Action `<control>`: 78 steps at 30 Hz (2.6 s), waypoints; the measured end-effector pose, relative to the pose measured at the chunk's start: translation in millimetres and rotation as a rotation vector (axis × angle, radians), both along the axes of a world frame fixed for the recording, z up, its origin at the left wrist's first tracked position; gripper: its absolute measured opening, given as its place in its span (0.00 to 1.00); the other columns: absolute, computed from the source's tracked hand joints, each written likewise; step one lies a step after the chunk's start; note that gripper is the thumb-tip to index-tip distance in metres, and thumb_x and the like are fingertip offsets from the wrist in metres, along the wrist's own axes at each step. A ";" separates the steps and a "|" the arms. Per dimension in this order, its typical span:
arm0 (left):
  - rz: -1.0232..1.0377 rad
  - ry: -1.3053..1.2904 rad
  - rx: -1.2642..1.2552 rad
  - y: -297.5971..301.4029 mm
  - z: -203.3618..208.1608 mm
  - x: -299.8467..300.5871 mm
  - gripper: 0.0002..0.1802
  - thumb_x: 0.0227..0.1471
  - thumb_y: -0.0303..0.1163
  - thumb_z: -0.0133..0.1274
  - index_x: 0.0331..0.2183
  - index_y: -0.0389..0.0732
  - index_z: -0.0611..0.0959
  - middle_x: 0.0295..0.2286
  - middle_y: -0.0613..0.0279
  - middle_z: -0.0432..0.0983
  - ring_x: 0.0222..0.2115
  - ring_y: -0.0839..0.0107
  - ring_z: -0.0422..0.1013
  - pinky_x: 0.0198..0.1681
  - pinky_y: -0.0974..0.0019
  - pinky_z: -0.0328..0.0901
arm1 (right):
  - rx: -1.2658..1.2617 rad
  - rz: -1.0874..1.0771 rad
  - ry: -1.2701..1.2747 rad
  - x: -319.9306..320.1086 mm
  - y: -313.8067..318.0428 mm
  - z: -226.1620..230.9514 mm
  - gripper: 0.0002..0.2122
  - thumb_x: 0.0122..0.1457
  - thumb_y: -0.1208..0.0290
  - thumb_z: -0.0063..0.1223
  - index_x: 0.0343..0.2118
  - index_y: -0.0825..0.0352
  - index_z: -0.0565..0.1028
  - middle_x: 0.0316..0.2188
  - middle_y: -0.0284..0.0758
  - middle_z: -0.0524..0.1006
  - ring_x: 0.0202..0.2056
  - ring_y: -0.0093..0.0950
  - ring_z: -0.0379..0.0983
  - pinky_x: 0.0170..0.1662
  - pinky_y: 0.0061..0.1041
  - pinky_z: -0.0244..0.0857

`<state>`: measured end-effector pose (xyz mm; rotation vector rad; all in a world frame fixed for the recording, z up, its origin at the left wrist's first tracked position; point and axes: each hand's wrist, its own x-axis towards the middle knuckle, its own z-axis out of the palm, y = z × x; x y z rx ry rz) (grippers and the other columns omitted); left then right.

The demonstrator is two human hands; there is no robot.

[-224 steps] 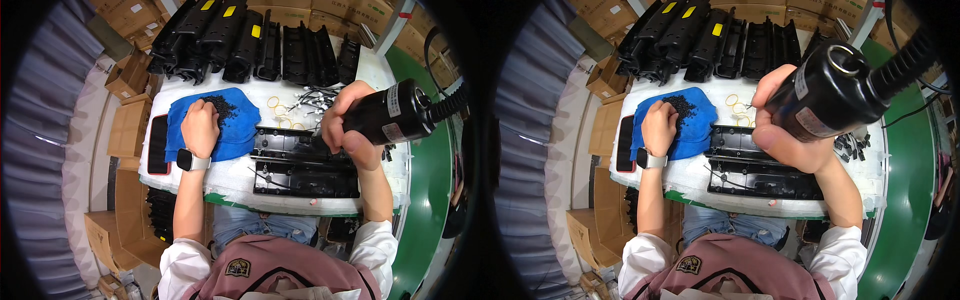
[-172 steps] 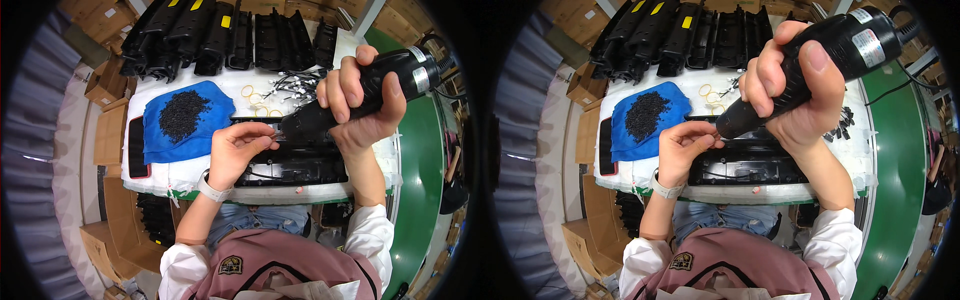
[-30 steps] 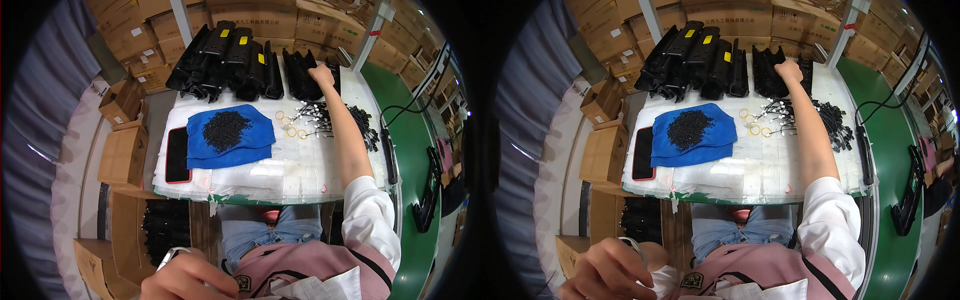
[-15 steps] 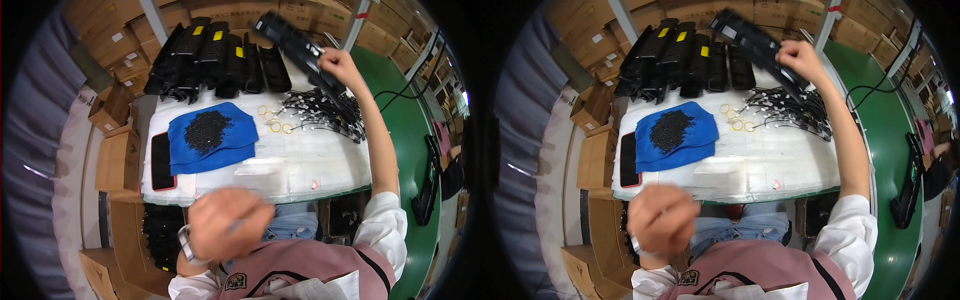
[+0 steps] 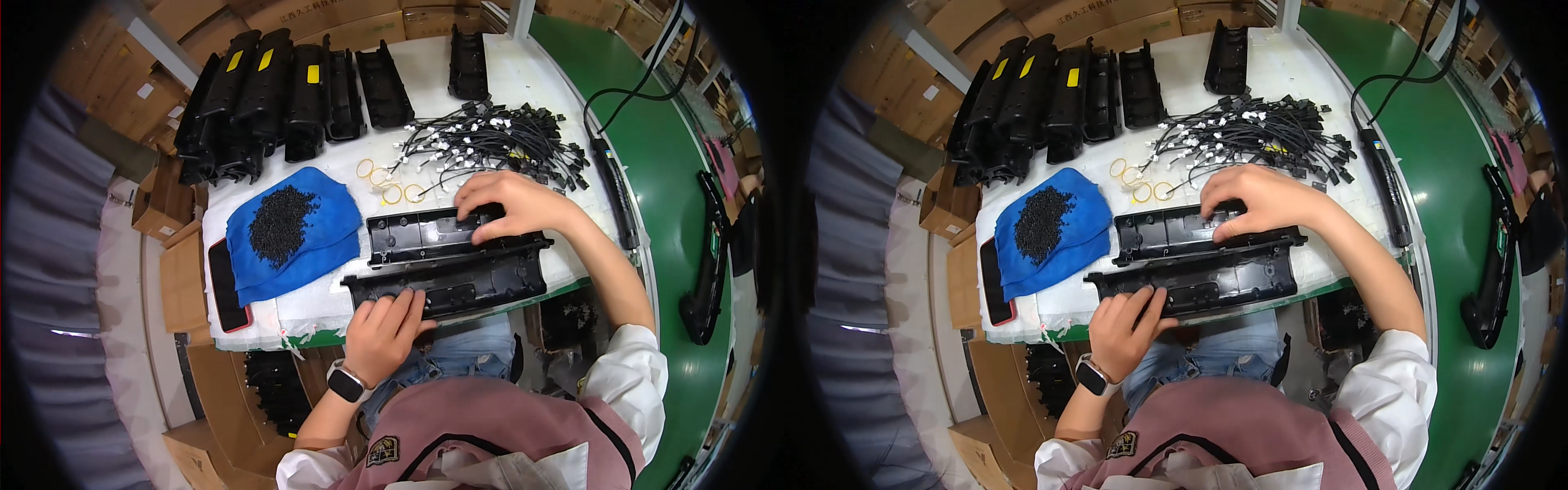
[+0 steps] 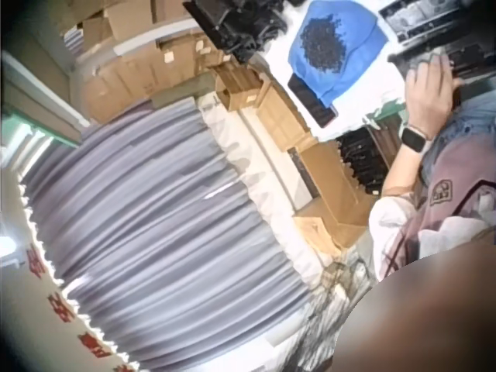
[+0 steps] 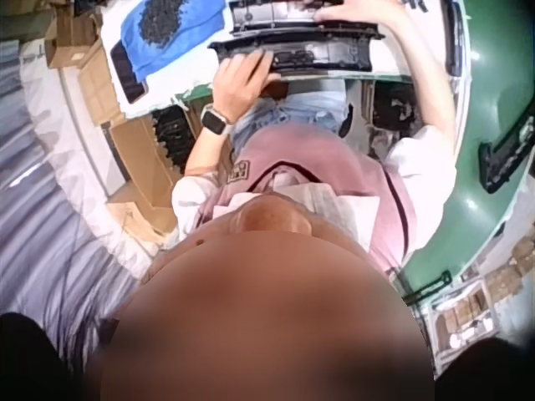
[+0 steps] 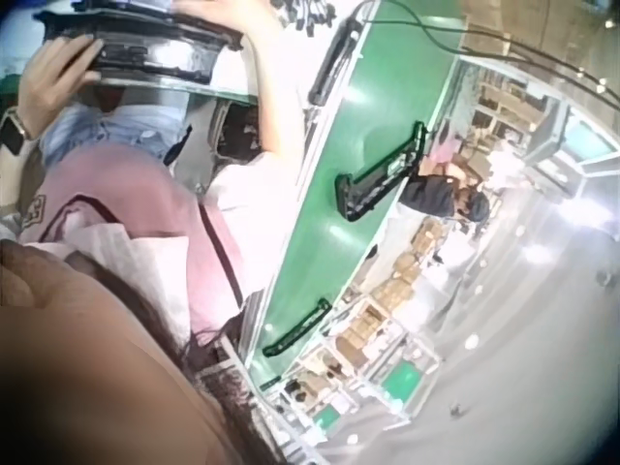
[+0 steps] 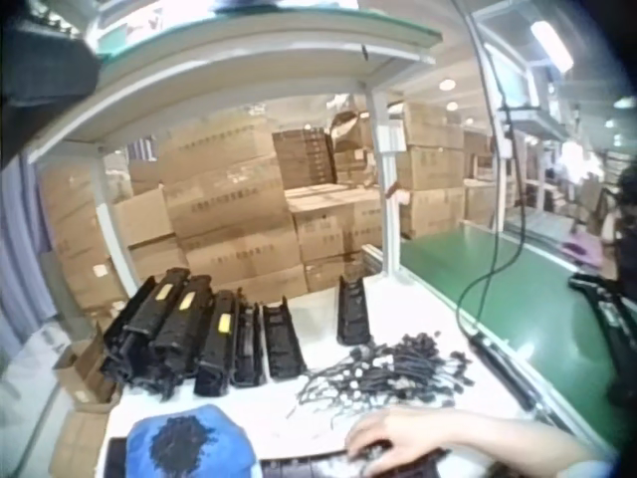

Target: Assembling printer components by inserting and securing screws into plastic housings using an electric screwdriver.

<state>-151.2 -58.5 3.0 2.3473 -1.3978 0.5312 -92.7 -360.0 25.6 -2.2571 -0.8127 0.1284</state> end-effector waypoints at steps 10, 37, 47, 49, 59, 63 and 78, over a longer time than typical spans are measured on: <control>-0.056 0.086 -0.037 -0.6 -12.9 -3.6 0.16 0.38 0.24 0.57 0.35 0.33 0.80 0.33 0.58 0.74 0.28 0.67 0.69 0.27 0.67 0.62 | 0.104 0.008 -0.129 33.8 25.1 -24.9 0.08 0.45 0.83 0.56 0.31 0.70 0.77 0.34 0.38 0.77 0.39 0.38 0.72 0.44 0.32 0.67; 0.823 0.002 -0.025 71.7 17.3 137.7 0.06 0.49 0.33 0.55 0.28 0.42 0.83 0.25 0.57 0.74 0.24 0.54 0.72 0.26 0.58 0.66 | -0.824 -1.455 -0.501 -105.1 -116.7 -19.3 0.16 0.52 0.63 0.56 0.41 0.66 0.75 0.30 0.34 0.78 0.33 0.37 0.75 0.37 0.34 0.70; 0.603 0.218 -0.288 66.0 13.0 128.6 0.05 0.49 0.27 0.57 0.29 0.35 0.83 0.24 0.58 0.75 0.21 0.67 0.71 0.25 0.67 0.65 | -0.469 -1.477 -0.037 -93.1 -140.7 -4.7 0.23 0.49 0.54 0.57 0.39 0.71 0.75 0.31 0.44 0.78 0.31 0.38 0.76 0.36 0.34 0.69; 0.440 0.603 -0.527 45.3 12.3 111.9 0.06 0.49 0.27 0.59 0.28 0.34 0.83 0.25 0.64 0.75 0.20 0.82 0.66 0.23 0.77 0.61 | 0.109 -1.400 -0.055 -107.4 -140.3 -1.3 0.22 0.53 0.54 0.55 0.40 0.71 0.75 0.25 0.37 0.75 0.26 0.32 0.72 0.35 0.26 0.68; -0.291 1.214 -0.336 -79.8 41.0 8.3 0.06 0.50 0.24 0.56 0.31 0.34 0.84 0.22 0.61 0.75 0.20 0.78 0.71 0.23 0.76 0.64 | 1.803 0.086 -0.227 -136.0 -6.7 52.2 0.28 0.61 0.52 0.43 0.55 0.71 0.60 0.22 0.31 0.66 0.17 0.22 0.63 0.29 0.30 0.64; -0.368 1.350 -0.290 -85.1 50.9 4.3 0.07 0.49 0.23 0.57 0.33 0.34 0.84 0.24 0.59 0.78 0.21 0.76 0.74 0.24 0.75 0.67 | 1.683 0.052 -0.324 -143.3 -1.3 49.3 0.24 0.60 0.54 0.49 0.52 0.66 0.61 0.18 0.26 0.67 0.14 0.18 0.64 0.25 0.26 0.66; -0.291 1.197 -0.246 -75.2 42.6 1.1 0.06 0.44 0.23 0.60 0.30 0.35 0.85 0.24 0.55 0.79 0.21 0.69 0.74 0.26 0.71 0.67 | 1.666 -0.003 -0.304 -142.3 14.2 32.7 0.17 0.58 0.59 0.49 0.44 0.62 0.62 0.17 0.26 0.67 0.13 0.20 0.65 0.24 0.26 0.65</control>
